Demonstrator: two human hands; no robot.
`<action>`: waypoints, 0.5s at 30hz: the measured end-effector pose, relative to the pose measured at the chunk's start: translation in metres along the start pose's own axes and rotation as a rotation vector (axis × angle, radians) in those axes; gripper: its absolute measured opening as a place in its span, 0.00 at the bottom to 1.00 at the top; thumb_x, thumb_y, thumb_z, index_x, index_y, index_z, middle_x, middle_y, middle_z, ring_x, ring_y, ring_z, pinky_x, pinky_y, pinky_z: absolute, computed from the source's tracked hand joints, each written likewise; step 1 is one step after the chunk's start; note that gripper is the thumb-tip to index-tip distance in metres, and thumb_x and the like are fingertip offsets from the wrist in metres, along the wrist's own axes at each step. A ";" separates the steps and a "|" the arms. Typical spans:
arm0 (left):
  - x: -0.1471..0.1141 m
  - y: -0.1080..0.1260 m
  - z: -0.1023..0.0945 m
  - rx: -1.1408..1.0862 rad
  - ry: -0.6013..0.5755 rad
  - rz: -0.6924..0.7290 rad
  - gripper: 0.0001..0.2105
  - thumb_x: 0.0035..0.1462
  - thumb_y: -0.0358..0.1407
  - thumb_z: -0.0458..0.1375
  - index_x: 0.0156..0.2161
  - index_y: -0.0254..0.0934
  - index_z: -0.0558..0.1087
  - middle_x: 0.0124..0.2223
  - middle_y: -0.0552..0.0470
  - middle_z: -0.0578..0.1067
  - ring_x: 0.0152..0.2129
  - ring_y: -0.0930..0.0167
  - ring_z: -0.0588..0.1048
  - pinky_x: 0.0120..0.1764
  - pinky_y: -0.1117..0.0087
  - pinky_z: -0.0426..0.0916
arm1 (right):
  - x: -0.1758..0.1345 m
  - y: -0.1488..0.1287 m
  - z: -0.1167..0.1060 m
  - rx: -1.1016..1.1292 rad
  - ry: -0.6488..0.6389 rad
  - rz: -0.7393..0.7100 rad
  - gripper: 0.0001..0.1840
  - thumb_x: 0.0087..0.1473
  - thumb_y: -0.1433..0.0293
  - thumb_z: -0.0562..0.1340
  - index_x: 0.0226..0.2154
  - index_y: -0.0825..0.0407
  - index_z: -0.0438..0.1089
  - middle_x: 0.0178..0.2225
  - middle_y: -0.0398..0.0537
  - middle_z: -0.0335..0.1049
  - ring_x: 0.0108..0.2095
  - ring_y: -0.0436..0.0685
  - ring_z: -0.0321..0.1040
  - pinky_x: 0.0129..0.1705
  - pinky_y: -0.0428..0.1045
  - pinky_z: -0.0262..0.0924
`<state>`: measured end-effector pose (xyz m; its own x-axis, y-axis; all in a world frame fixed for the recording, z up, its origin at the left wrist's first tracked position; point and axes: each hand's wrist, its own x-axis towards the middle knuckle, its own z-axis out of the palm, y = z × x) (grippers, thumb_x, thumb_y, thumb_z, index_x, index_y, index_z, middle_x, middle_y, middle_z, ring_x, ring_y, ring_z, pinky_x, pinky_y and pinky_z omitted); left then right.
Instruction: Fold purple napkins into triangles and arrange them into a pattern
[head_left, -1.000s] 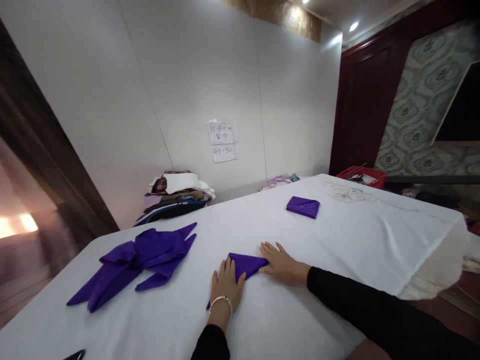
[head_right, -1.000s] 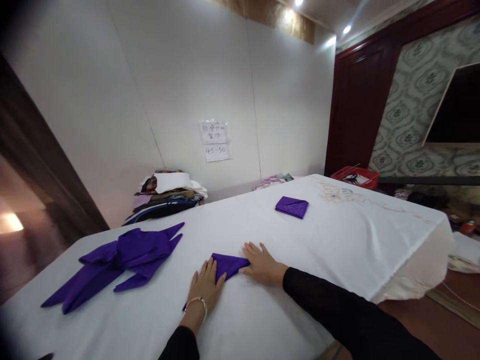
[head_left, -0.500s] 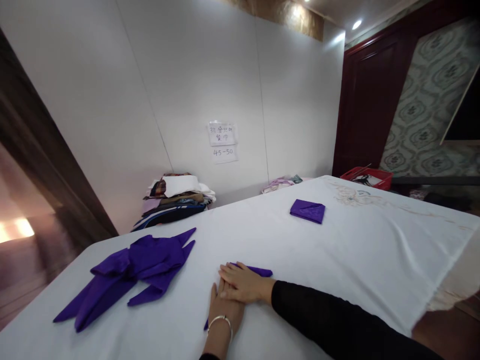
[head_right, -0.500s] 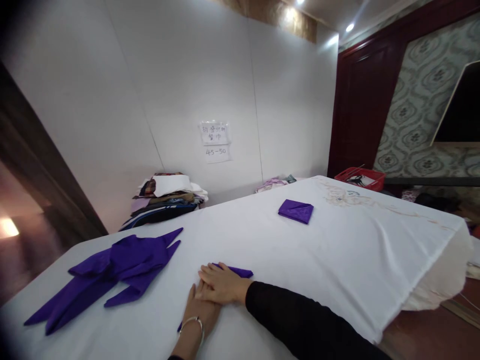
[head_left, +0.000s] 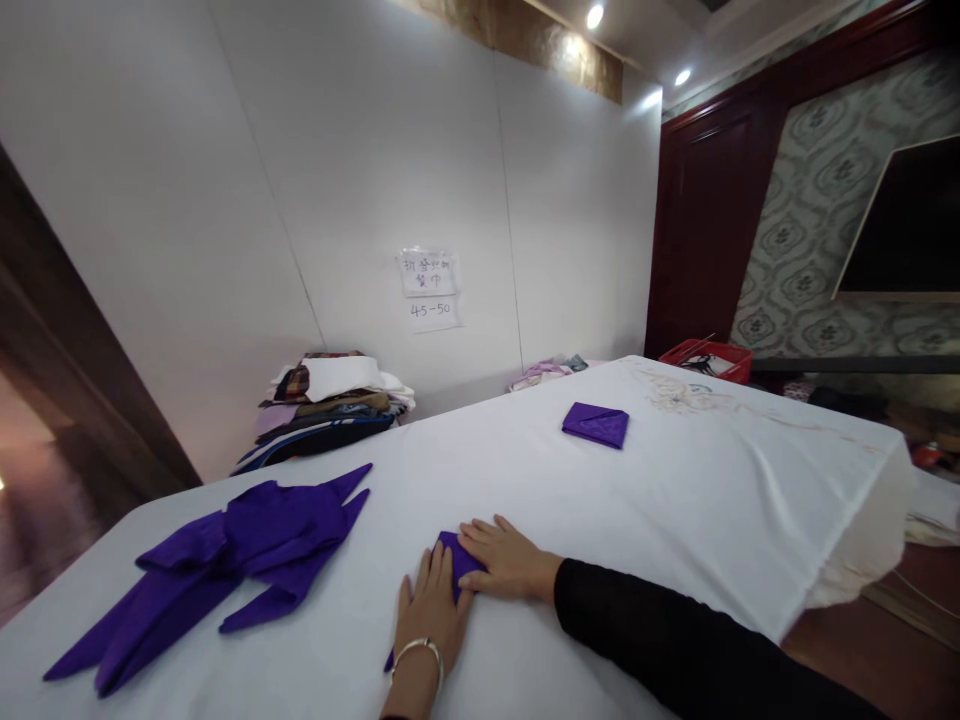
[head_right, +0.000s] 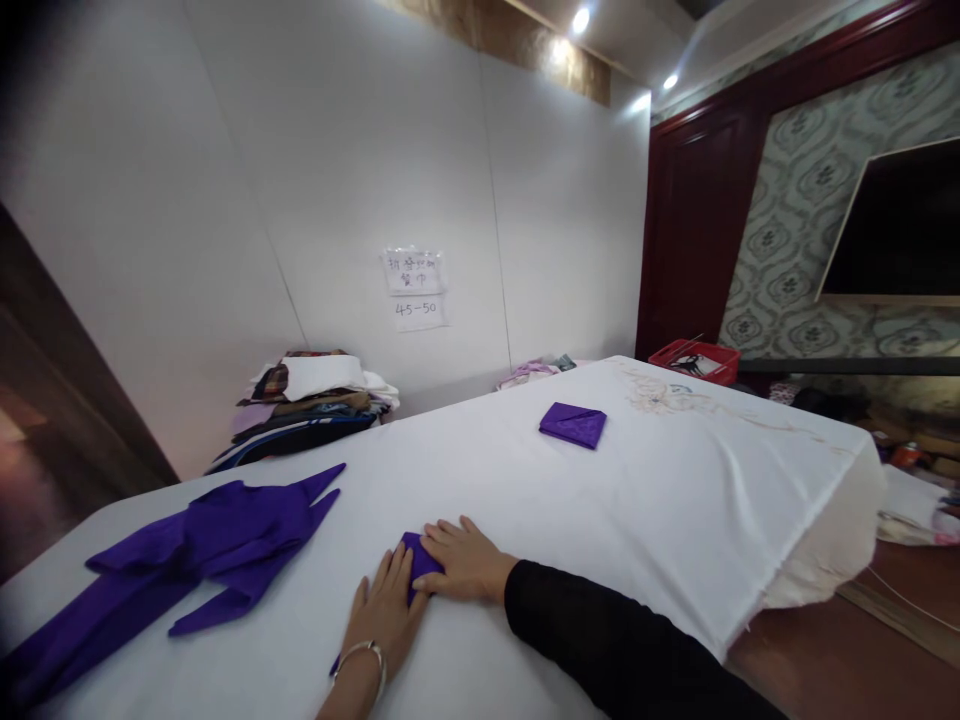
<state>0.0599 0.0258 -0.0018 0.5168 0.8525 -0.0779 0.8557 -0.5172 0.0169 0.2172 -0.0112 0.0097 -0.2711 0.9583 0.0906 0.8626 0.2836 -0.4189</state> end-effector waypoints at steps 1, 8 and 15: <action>0.000 0.000 -0.001 -0.003 -0.006 -0.001 0.30 0.57 0.44 0.37 0.62 0.31 0.46 0.65 0.50 0.44 0.61 0.65 0.42 0.58 0.54 0.43 | -0.002 0.002 0.000 -0.007 -0.001 0.002 0.41 0.54 0.45 0.44 0.62 0.53 0.41 0.63 0.56 0.40 0.62 0.61 0.34 0.60 0.61 0.26; -0.010 -0.014 0.001 -0.014 0.027 -0.055 0.28 0.59 0.42 0.36 0.62 0.33 0.46 0.65 0.50 0.44 0.61 0.64 0.43 0.58 0.52 0.43 | -0.006 0.005 -0.001 -0.043 -0.007 0.006 0.43 0.54 0.44 0.44 0.62 0.54 0.41 0.63 0.56 0.39 0.62 0.63 0.34 0.59 0.62 0.27; -0.037 -0.063 0.022 -0.026 0.091 -0.137 0.25 0.60 0.37 0.35 0.62 0.36 0.49 0.64 0.51 0.48 0.61 0.68 0.45 0.58 0.53 0.42 | -0.005 0.007 0.001 -0.030 -0.023 0.005 0.43 0.53 0.44 0.43 0.62 0.55 0.40 0.63 0.56 0.37 0.62 0.63 0.32 0.60 0.62 0.26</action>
<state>-0.0138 0.0246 -0.0220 0.3940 0.9191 0.0089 0.9183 -0.3940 0.0385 0.2243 -0.0136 0.0057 -0.2759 0.9589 0.0671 0.8765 0.2796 -0.3920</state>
